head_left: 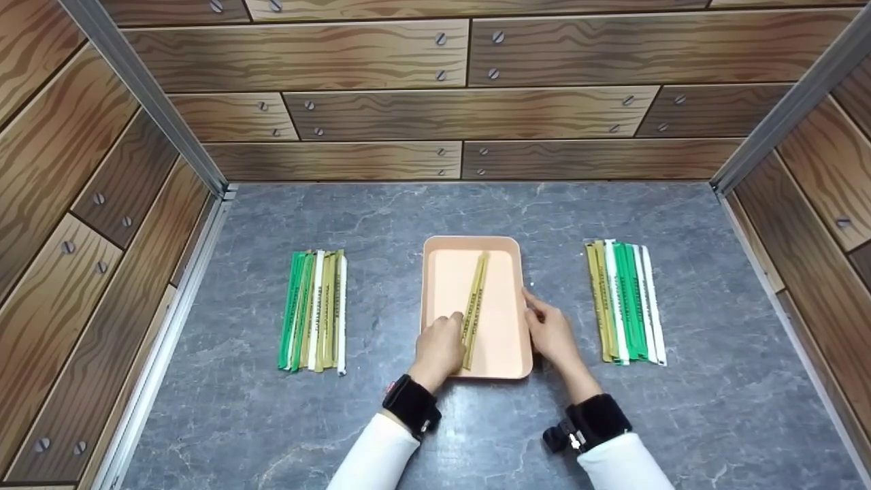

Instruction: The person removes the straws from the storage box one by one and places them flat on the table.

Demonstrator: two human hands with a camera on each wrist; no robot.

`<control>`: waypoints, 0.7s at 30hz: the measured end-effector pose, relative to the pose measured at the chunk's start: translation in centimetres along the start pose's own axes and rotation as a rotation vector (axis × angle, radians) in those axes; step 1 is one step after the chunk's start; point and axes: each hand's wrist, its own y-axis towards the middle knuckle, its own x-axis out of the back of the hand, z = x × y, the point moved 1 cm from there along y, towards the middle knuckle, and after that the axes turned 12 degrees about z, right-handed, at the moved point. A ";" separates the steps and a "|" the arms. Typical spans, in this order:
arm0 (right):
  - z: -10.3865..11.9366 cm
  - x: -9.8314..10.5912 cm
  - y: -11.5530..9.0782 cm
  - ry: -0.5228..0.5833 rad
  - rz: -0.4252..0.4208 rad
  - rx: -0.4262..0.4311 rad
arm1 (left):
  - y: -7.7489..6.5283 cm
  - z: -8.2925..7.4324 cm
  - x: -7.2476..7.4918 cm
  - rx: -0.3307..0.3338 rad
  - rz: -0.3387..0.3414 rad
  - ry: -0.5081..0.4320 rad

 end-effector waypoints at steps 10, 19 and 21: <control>0.0 0.0 0.0 -0.015 -0.007 0.004 | 0.2 0.1 0.0 -0.007 0.003 0.021; 0.0 0.0 -0.1 -0.009 -0.002 0.006 | -0.1 -0.1 0.4 0.013 0.036 0.058; 0.1 0.0 -0.1 -0.007 -0.002 0.008 | -0.2 -0.1 0.4 0.020 0.036 0.067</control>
